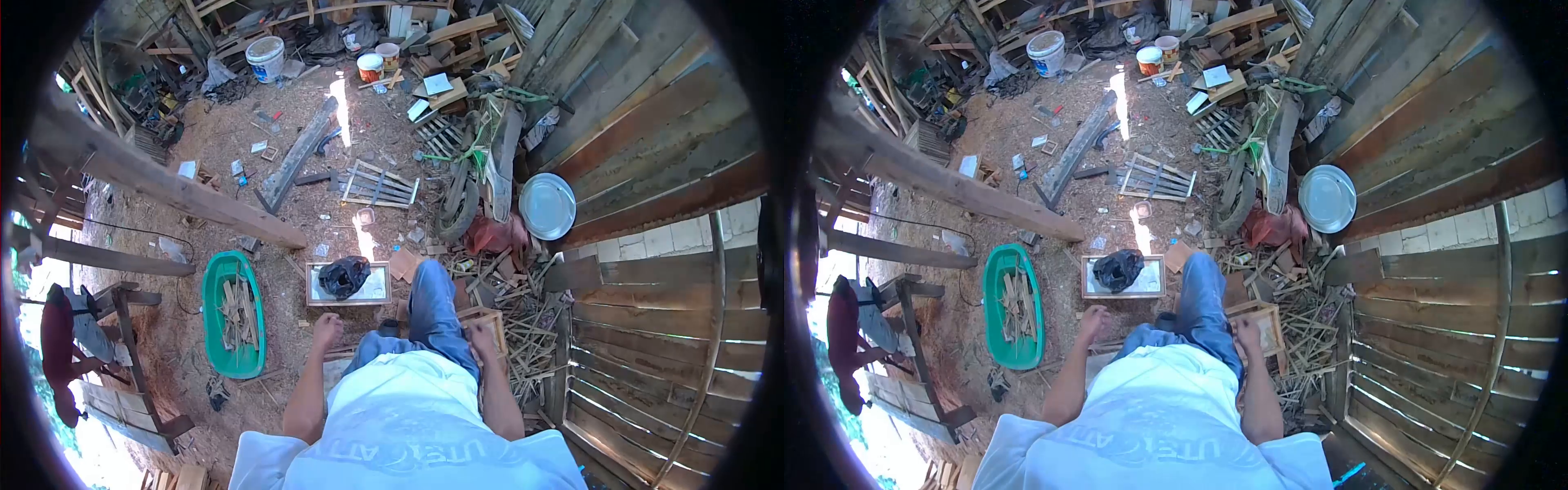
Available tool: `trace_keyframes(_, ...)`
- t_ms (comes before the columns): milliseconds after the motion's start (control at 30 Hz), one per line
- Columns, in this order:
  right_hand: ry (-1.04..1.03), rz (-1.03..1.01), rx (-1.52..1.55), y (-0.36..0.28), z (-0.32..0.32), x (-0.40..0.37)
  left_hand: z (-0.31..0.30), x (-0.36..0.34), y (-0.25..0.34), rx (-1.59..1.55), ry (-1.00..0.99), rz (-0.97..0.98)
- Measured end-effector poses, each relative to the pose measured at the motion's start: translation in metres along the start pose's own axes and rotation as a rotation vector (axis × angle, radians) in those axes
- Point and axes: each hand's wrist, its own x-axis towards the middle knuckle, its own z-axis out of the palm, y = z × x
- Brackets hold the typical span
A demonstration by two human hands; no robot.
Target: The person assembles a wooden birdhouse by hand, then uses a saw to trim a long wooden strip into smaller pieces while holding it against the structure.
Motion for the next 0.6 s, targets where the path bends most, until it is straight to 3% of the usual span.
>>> trace_keyframes(67, 0.059, -0.128, -0.110, -0.037, 0.001, 0.015, 0.002, 0.007, 0.004, 0.011, 0.006, 0.004)
trace_keyframes(133, 0.092, -0.233, -0.257, -0.027, 0.004, 0.061, 0.005, 0.022, 0.008, 0.012, 0.015, 0.022)
trace_keyframes(167, 0.122, -0.346, -0.405, -0.012, 0.005, 0.094, 0.004, 0.027, 0.005, 0.043, 0.053, -0.087)
trace_keyframes(200, 0.111, -0.350, -0.420, 0.011, 0.003, 0.128, 0.003, 0.029, -0.004, 0.069, 0.095, -0.200)
trace_keyframes(267, -0.064, -0.152, -0.331, 0.039, 0.001, 0.187, -0.005, 0.043, -0.047, -0.007, 0.133, -0.284)
trace_keyframes(333, -0.065, -0.099, -0.582, -0.061, -0.018, 0.151, -0.009, 0.038, -0.082, 0.025, 0.126, -0.098)
trace_keyframes(367, -0.145, 0.047, -0.527, -0.094, -0.026, 0.160, -0.021, 0.055, -0.110, 0.862, -0.106, -0.132)
trace_keyframes(400, -0.225, 0.199, -0.467, -0.109, -0.031, 0.174, -0.011, 0.052, -0.115, 0.154, -0.037, -0.324)
trace_keyframes(467, -0.185, 0.112, -0.527, -0.029, -0.035, 0.273, 0.028, 0.050, -0.096, -0.002, 0.149, -0.396)
trace_keyframes(500, -0.197, 0.108, -0.527, -0.081, -0.034, 0.276, 0.039, 0.057, -0.071, 0.242, 0.055, -0.409)
trace_keyframes(533, -0.187, 0.168, -0.328, -0.131, -0.040, 0.268, 0.047, 0.071, -0.046, 0.695, -0.173, -0.321)
trace_keyframes(567, -0.174, 0.212, -0.133, -0.188, -0.045, 0.273, 0.060, 0.090, -0.018, 1.048, -0.372, -0.132)
trace_keyframes(600, -0.298, 0.140, 0.132, -0.183, -0.042, 0.319, 0.077, 0.123, 0.016, 1.270, -0.485, 0.043)
